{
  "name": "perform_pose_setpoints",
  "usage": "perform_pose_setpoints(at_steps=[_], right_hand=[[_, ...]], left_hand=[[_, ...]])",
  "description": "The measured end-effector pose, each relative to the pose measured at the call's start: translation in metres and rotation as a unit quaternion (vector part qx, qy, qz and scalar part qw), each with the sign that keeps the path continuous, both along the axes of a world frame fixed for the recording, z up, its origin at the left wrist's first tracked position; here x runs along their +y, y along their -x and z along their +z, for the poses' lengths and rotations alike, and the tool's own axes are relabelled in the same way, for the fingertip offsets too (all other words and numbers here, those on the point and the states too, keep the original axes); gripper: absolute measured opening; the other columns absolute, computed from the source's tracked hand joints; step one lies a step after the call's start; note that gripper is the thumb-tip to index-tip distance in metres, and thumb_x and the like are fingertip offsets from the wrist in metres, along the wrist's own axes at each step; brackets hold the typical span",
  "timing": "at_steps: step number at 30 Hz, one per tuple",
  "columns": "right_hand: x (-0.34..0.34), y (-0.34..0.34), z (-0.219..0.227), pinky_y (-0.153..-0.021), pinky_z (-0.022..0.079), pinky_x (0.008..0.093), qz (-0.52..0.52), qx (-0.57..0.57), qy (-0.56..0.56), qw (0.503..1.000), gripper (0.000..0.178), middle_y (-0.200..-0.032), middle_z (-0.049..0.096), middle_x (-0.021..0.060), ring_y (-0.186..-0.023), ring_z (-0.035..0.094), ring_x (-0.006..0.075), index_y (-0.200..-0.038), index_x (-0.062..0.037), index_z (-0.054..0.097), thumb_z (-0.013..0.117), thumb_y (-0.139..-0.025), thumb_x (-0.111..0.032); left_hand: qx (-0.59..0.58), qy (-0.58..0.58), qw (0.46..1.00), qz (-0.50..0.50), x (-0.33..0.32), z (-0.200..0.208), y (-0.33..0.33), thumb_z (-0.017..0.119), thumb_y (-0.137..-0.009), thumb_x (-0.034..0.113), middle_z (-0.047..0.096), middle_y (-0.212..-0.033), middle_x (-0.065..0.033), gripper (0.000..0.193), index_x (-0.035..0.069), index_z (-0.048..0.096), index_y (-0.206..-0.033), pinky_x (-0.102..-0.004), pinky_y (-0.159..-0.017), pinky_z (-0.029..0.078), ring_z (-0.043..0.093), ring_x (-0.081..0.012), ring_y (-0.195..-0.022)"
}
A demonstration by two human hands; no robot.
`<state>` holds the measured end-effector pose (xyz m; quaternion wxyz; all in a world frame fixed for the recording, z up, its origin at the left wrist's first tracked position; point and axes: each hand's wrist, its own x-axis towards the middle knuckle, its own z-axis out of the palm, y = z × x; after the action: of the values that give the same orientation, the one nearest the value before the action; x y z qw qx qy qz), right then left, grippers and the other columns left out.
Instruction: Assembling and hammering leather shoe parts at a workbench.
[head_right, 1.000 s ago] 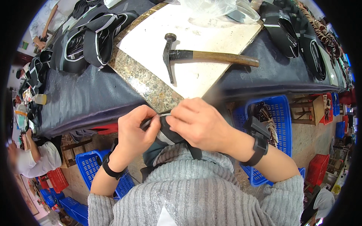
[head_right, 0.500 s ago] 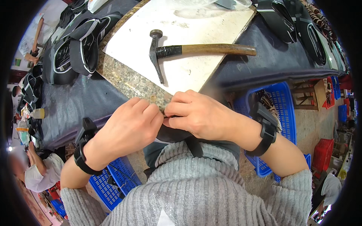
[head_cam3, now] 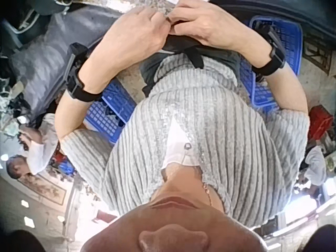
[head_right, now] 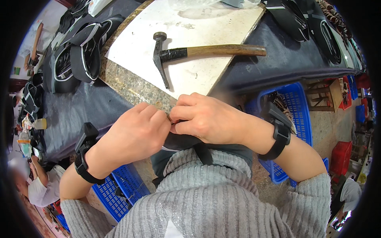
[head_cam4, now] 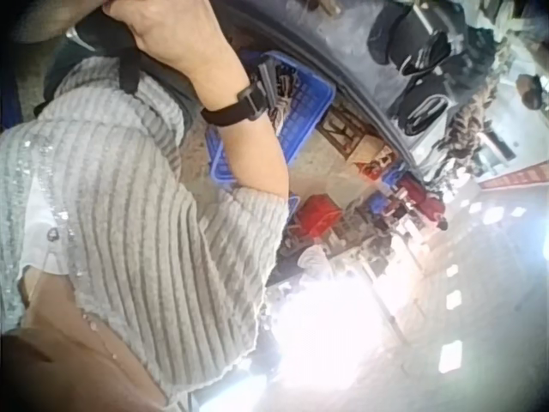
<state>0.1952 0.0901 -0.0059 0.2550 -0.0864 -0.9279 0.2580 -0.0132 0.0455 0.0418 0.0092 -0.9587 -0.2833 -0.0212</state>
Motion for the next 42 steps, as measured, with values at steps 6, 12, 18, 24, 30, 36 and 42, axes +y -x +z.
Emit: perform_pose_setpoints(at_steps=[6, 12, 18, 24, 30, 36, 42], right_hand=[[0.000, -0.002, -0.002, -0.079, 0.046, 0.0324, 0.001, -0.001, -0.005, 1.000, 0.016, -0.093, 0.059, 0.0051, -0.090, 0.056, 0.0234, -0.082, -0.0051, 0.068, 0.062, -0.067, -0.005], [-0.002, -0.003, -0.002, -0.082, 0.046, 0.0335, -0.003, -0.006, 0.024, 1.000, 0.018, -0.095, 0.058, 0.0052, -0.091, 0.055, 0.0244, -0.088, -0.0048, 0.066, 0.063, -0.071, -0.004], [-0.004, -0.003, 0.011, -0.084, 0.045, 0.0367, -0.041, -0.060, 0.097, 0.993, 0.025, -0.099, 0.057, 0.0086, -0.092, 0.054, 0.0277, -0.100, -0.0038, 0.063, 0.067, -0.075, -0.006], [-0.006, 0.006, 0.011, -0.079, 0.047, 0.0372, -0.075, -0.066, 0.119, 0.988, 0.031, -0.099, 0.056, 0.0103, -0.091, 0.055, 0.0282, -0.103, -0.0033, 0.064, 0.071, -0.073, -0.006], [-0.008, -0.002, 0.016, -0.075, 0.047, 0.0361, -0.129, -0.088, 0.115, 0.981, 0.030, -0.096, 0.057, 0.0096, -0.086, 0.056, 0.0274, -0.101, -0.0058, 0.066, 0.073, -0.071, -0.005], [0.005, -0.004, 0.011, -0.070, 0.046, 0.0347, -0.075, -0.067, 0.073, 0.992, 0.030, -0.091, 0.056, 0.0076, -0.082, 0.054, 0.0254, -0.103, -0.0086, 0.067, 0.070, -0.073, -0.006], [0.017, -0.002, 0.018, -0.069, 0.047, 0.0331, -0.016, -0.107, 0.041, 0.993, 0.032, -0.092, 0.055, 0.0069, -0.081, 0.054, 0.0238, -0.105, -0.0110, 0.068, 0.069, -0.074, -0.006]], left_hand=[[0.053, -0.044, 0.998, -0.014, 0.004, -0.008, -0.004, 0.060, -0.067, 0.012, 0.046, -0.068, -0.0052, 0.010, 0.005, 0.053, -0.068, -0.0312, -0.062, 0.043, 0.051, -0.0201, -0.064], [-0.220, 0.138, 0.940, 0.222, -0.019, -0.032, 0.008, 0.068, -0.073, 0.007, 0.055, -0.081, -0.0107, 0.017, 0.002, 0.058, -0.085, -0.0373, -0.072, 0.048, 0.058, -0.0291, -0.078], [-0.434, 0.105, 0.812, 0.375, -0.063, -0.062, -0.008, 0.080, -0.069, 0.009, 0.054, -0.100, -0.0140, 0.043, 0.003, 0.062, -0.107, -0.0338, -0.078, 0.047, 0.055, -0.0268, -0.091], [-0.676, 0.348, 0.529, 0.377, -0.066, -0.080, -0.014, 0.076, -0.077, 0.009, 0.058, -0.101, -0.0114, 0.021, 0.004, 0.060, -0.090, -0.0280, -0.081, 0.046, 0.056, -0.0145, -0.096], [-0.482, 0.185, 0.778, 0.357, -0.050, -0.055, -0.011, 0.075, -0.074, 0.011, 0.058, -0.085, -0.0070, 0.021, 0.004, 0.061, -0.087, -0.0311, -0.070, 0.046, 0.057, -0.0224, -0.076], [-0.478, 0.114, 0.831, 0.261, -0.039, -0.068, 0.001, 0.076, -0.070, 0.007, 0.057, -0.085, -0.0078, 0.023, 0.005, 0.066, -0.091, -0.0334, -0.062, 0.047, 0.056, -0.0240, -0.074], [-0.414, 0.011, 0.894, 0.172, -0.036, -0.075, 0.009, 0.071, -0.068, 0.003, 0.058, -0.088, -0.0090, 0.026, 0.000, 0.066, -0.093, -0.0323, -0.062, 0.048, 0.056, -0.0244, -0.076]])
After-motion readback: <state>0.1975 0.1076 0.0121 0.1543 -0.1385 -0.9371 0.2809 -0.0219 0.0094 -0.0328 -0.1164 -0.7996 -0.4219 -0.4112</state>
